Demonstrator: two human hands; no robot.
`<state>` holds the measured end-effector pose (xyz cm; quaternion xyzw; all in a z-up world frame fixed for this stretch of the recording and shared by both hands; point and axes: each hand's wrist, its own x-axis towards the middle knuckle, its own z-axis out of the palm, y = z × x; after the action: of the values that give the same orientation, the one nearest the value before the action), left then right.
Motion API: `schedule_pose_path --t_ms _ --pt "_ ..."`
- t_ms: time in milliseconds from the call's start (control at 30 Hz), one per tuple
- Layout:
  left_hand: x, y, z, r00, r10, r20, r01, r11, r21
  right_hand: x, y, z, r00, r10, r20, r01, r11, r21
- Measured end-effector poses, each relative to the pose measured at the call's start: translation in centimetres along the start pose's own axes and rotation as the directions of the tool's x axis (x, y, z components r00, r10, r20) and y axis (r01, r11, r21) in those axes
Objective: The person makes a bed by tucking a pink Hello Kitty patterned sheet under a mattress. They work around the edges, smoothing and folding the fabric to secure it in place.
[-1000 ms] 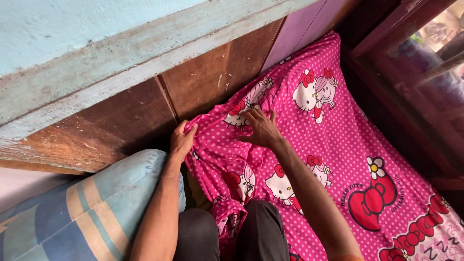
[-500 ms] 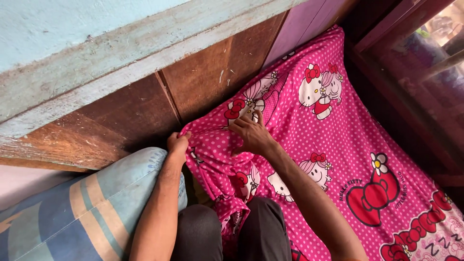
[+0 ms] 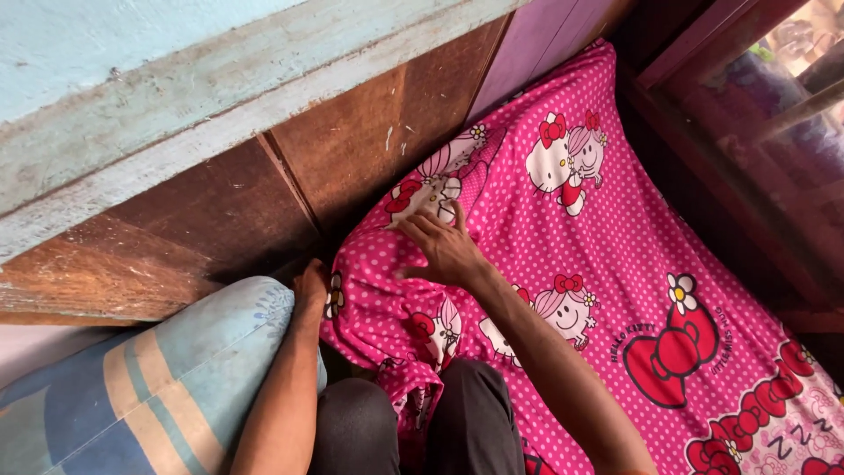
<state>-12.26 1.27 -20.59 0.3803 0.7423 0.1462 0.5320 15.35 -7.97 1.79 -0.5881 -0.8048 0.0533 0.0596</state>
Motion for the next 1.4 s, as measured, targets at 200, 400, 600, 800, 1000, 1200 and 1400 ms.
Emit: schedule_pose_path --t_ms 200,400,600,800,1000,1200,1400 --pt "7.4 -4.4 2.2 0.994 0.093 0.050 -0.106 0.847 0.521 4.3 -0.5 1.0 0.999 -0.025 -0.042 0.027 0.998 0.052" --pt "3.1 -2.8 0.9 0.980 0.189 -0.055 -0.146 0.886 0.441 5.7 -0.5 3.5 1.000 -0.016 0.004 0.016 0.999 0.028" --pt "-2.6 -3.4 -1.1 0.946 0.267 -0.186 -0.183 0.909 0.374 7.0 -0.2 7.5 0.983 -0.022 -0.180 0.010 0.998 -0.066" --pt "-7.1 4.5 0.2 0.729 0.582 -0.360 -0.657 0.743 -0.128 8.3 -1.0 8.6 0.970 -0.010 -0.245 0.001 0.999 -0.039" --pt "-11.9 8.0 -3.0 0.938 0.330 0.107 -0.338 0.939 0.067 8.4 -1.7 11.1 0.914 0.015 -0.405 -0.052 0.996 -0.079" --pt "-9.9 7.6 -3.5 0.946 0.250 0.205 -0.301 0.911 0.281 4.4 -4.8 13.5 0.816 0.204 -0.541 -0.250 0.968 -0.012" --pt "-9.5 8.5 -3.7 0.951 0.169 0.258 -0.265 0.875 0.404 4.5 -5.8 14.1 0.840 0.441 -0.316 -0.379 0.894 0.240"
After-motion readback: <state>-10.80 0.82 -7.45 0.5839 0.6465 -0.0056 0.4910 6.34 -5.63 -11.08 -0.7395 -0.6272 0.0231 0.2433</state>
